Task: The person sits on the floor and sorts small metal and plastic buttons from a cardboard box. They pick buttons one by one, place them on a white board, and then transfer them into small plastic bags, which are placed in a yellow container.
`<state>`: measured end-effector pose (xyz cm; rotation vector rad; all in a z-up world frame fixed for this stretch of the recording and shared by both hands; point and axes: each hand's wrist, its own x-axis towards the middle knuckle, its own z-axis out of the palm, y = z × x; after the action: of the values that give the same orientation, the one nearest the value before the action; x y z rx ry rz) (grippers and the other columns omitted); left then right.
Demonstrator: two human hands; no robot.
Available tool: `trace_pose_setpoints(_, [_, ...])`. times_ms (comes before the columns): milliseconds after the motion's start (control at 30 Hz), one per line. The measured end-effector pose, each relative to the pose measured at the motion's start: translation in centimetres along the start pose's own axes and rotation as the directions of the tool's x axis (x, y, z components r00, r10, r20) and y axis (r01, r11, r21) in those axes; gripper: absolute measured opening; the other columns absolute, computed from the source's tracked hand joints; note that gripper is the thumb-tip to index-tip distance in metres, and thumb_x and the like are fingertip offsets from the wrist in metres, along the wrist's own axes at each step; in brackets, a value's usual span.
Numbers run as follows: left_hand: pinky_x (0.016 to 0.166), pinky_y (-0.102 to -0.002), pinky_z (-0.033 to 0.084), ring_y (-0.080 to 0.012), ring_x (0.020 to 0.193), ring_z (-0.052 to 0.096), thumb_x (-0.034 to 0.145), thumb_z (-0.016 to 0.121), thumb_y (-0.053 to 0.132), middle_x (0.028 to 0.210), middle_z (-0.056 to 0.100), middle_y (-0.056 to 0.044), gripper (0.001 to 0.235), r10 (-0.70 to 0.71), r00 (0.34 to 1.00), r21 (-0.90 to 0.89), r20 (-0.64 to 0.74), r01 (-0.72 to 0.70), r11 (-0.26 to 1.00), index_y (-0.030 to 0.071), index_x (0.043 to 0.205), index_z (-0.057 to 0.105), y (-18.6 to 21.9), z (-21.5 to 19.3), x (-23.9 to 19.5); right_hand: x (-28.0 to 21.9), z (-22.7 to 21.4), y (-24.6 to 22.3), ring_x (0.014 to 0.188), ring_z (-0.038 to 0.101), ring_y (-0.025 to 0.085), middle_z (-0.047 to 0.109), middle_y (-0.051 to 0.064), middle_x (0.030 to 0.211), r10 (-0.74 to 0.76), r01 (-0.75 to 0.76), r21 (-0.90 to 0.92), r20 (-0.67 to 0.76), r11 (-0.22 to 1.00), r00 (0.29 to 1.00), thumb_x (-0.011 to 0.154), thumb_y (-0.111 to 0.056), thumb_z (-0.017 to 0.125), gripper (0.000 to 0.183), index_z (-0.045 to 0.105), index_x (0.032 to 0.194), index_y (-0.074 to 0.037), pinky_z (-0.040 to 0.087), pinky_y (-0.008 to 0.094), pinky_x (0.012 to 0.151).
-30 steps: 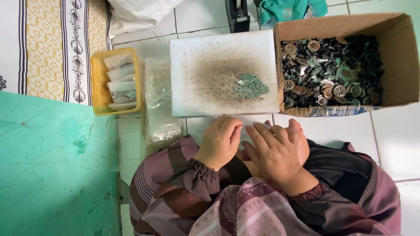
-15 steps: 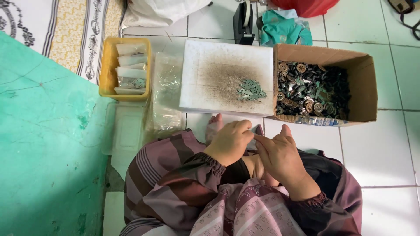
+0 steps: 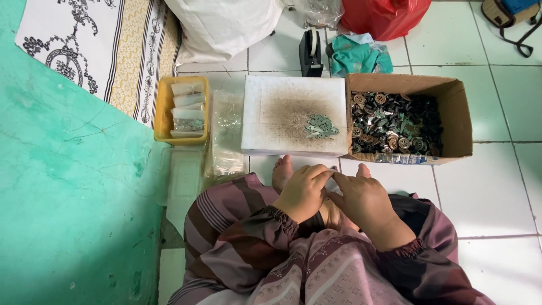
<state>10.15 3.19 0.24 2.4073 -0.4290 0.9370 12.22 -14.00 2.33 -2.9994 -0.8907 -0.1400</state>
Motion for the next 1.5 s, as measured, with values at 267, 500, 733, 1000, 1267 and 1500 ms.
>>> trace_pose_setpoints(267, [0.057, -0.029, 0.045, -0.0148, 0.061, 0.046, 0.092, 0.058, 0.007, 0.092, 0.056, -0.001, 0.007, -0.320, 0.943, -0.018, 0.090, 0.322, 0.946, 0.009, 0.098, 0.060, -0.5, 0.2, -2.6, 4.0, 5.9, 0.9, 0.069, 0.070, 0.015, 0.074, 0.001, 0.072, 0.345, -0.242, 0.886, 0.101, 0.396, 0.933, 0.090, -0.019, 0.078, 0.014, 0.078, 0.104, -0.014, 0.057, 0.032, 0.068])
trace_pose_setpoints(500, [0.072, -0.029, 0.062, -0.0182, 0.088, 0.073, 0.081, 0.062, 0.003, 0.110, 0.068, 0.004, 0.041, -0.201, 0.950, -0.098, 0.238, 0.229, 0.968, 0.018, 0.117, 0.075, -1.0, -2.7, -3.5, 12.3, 18.8, 8.2, 0.091, 0.069, 0.026, 0.067, 0.004, 0.096, 0.232, -0.170, 0.459, -0.080, 0.872, 0.970, 0.093, -0.022, 0.073, 0.022, 0.076, 0.115, -0.023, 0.063, 0.041, 0.064])
trace_pose_setpoints(733, [0.070, -0.033, 0.064, -0.0245, 0.088, 0.074, 0.078, 0.065, 0.000, 0.108, 0.071, 0.001, 0.042, -0.242, 0.941, -0.142, 0.236, 0.279, 0.950, 0.016, 0.115, 0.078, 0.1, -4.9, -3.3, 13.5, 21.4, 8.1, 0.112, 0.055, 0.023, 0.056, -0.002, 0.107, 0.222, -0.224, 0.106, 0.037, 0.969, 0.974, 0.091, -0.036, 0.067, 0.023, 0.073, 0.112, -0.029, 0.055, 0.040, 0.087])
trace_pose_setpoints(1000, [0.064, -0.039, 0.065, -0.0353, 0.091, 0.073, 0.079, 0.064, -0.006, 0.108, 0.072, -0.011, 0.041, -0.248, 0.918, -0.208, 0.309, 0.320, 0.924, 0.007, 0.116, 0.077, -1.1, -3.3, -2.9, 13.1, 23.5, 8.6, 0.108, 0.054, 0.022, 0.056, -0.002, 0.102, 0.136, -0.133, 0.034, -0.114, 0.990, 0.984, 0.091, -0.033, 0.063, 0.014, 0.070, 0.096, -0.024, 0.050, 0.037, 0.086])
trace_pose_setpoints(1267, [0.075, -0.038, 0.064, -0.0351, 0.095, 0.072, 0.083, 0.062, -0.001, 0.114, 0.073, -0.012, 0.041, -0.466, 0.767, -0.150, 0.442, 0.575, 0.804, 0.008, 0.120, 0.077, -3.8, 0.0, 0.1, 12.2, 19.5, 7.9, 0.088, 0.068, 0.033, 0.062, 0.009, 0.093, 0.246, -0.121, 0.455, -0.227, 0.882, 0.942, 0.101, -0.018, 0.057, 0.012, 0.064, 0.109, -0.012, 0.058, 0.044, 0.071])
trace_pose_setpoints(1500, [0.080, -0.038, 0.062, -0.0298, 0.095, 0.072, 0.081, 0.064, 0.007, 0.112, 0.073, -0.004, 0.039, -0.553, 0.680, -0.053, 0.481, 0.652, 0.756, 0.016, 0.117, 0.078, -5.8, 4.4, -1.3, 6.1, 6.5, 4.1, 0.088, 0.073, 0.030, 0.069, 0.008, 0.090, 0.022, 0.190, 0.459, -0.418, 0.868, 0.908, 0.095, -0.012, 0.065, 0.005, 0.068, 0.098, -0.011, 0.061, 0.039, 0.073])
